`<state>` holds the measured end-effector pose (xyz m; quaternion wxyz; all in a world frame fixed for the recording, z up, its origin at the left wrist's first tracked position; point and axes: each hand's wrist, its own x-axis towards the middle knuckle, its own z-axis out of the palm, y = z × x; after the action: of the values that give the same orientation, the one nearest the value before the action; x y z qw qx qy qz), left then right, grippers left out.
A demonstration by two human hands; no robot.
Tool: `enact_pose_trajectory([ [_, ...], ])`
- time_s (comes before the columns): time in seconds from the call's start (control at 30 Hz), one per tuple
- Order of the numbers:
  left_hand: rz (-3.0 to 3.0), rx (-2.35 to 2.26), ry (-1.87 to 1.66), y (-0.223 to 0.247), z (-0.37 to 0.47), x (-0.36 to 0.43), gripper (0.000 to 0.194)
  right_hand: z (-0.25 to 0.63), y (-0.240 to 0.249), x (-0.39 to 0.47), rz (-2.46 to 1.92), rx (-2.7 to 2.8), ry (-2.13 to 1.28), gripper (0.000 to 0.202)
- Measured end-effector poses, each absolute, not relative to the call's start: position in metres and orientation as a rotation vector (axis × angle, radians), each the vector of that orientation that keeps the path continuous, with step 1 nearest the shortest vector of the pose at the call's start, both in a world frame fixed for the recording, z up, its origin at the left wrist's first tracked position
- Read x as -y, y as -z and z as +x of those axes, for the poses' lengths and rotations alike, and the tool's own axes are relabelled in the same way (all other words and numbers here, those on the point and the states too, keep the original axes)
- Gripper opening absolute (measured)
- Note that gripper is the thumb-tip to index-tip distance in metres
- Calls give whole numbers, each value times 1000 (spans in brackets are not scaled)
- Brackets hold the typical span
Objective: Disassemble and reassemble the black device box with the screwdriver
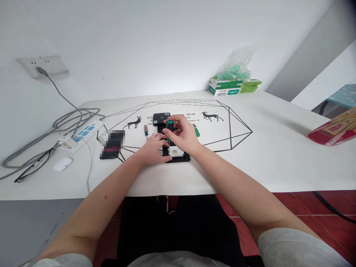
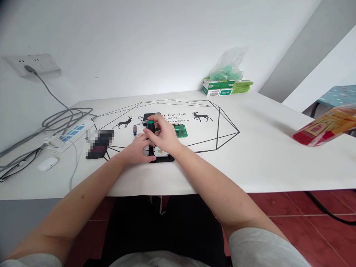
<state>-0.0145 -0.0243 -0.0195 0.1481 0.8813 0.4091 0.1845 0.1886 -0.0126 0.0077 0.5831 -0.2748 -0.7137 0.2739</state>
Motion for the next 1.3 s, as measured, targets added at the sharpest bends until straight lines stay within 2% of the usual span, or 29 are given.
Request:
enact_pose_trajectory([
  [0.47, 2499, -1193, -532, 20, -17, 22, 44, 190, -6, 11, -626, 1675, -635, 35],
  [0.67, 2467, -1176, -514, 19, -20, 20, 48, 191, -8, 12, -579, 1710, -710, 42],
  [0.73, 2464, -1166, -489, 18, -22, 20, 53, 192, -10, 11, -551, 1704, -684, 41],
  [0.83, 2456, -1173, -405, 18, -23, 21, 71, 194, -13, 7, -505, 1672, -676, 36],
  [1.0, 2479, -1166, -320, 24, -23, 19, 92, 196, -17, 5, -480, 1676, -968, 39],
  [1.2, 2479, -1162, -374, 25, -23, 18, 83, 197, -18, 10, -405, 1655, -1234, 43],
  [1.3, 2468, -1172, -373, 25, -23, 19, 83, 198, -17, 8, -434, 1719, -1095, 41],
])
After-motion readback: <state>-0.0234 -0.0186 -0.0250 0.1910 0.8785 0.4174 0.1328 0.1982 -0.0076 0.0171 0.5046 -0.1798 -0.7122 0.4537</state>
